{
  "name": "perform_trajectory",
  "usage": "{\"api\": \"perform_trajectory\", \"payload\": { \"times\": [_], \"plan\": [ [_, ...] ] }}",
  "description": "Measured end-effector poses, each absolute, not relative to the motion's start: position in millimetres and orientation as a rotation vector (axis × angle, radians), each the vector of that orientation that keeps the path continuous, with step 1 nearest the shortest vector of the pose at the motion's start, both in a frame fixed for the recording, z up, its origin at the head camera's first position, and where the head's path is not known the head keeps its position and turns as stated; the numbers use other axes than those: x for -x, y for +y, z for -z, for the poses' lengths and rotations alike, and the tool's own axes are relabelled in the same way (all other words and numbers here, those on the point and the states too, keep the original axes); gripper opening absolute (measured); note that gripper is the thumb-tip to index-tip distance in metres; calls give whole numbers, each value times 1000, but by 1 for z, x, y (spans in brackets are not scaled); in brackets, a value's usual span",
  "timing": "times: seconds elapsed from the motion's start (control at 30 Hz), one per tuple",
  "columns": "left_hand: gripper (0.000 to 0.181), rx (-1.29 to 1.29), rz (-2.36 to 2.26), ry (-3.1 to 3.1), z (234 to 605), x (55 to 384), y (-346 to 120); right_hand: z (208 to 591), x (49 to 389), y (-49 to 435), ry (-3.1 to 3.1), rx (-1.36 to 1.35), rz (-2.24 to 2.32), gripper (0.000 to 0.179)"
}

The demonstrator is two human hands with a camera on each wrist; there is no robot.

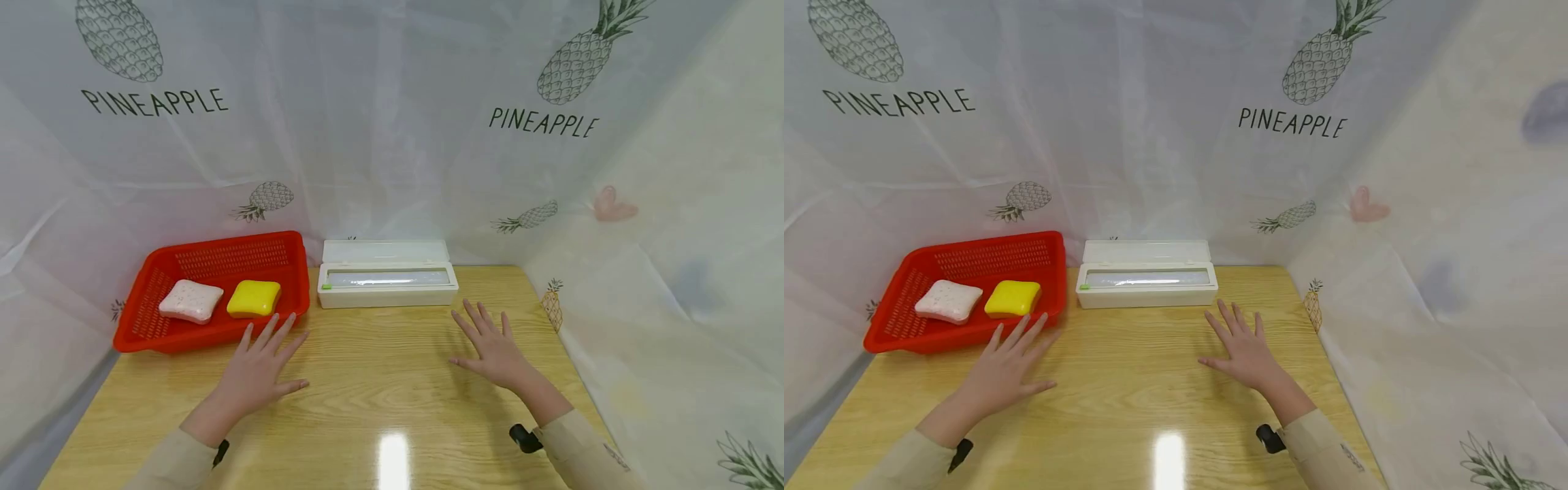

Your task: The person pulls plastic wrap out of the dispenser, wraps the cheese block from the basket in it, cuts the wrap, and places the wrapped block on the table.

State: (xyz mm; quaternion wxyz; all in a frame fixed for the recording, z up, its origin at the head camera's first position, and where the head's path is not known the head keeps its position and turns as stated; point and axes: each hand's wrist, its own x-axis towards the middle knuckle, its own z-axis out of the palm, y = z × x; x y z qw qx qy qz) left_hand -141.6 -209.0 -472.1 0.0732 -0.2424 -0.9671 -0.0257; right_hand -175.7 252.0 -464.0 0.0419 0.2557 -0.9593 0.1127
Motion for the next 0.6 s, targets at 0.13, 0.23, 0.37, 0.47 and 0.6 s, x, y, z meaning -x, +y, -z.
{"api": "perform_trajectory", "payload": {
  "times": [0.13,0.23,0.37,0.47,0.6],
  "plan": [
    [88,753,80,-2878,468,153,-204,460,183,254,-2949,-793,-378,90],
    [89,779,103,-2847,464,166,-200,455,190,256,-2966,-792,-431,90],
    [90,812,167,-2835,460,186,-192,448,198,258,-2992,-784,-527,92],
    [90,815,245,-2884,455,203,-185,444,205,259,-2992,-785,-643,94],
    [89,794,362,-2972,445,230,-175,441,219,261,-2975,-765,-804,94]
  ]
}}
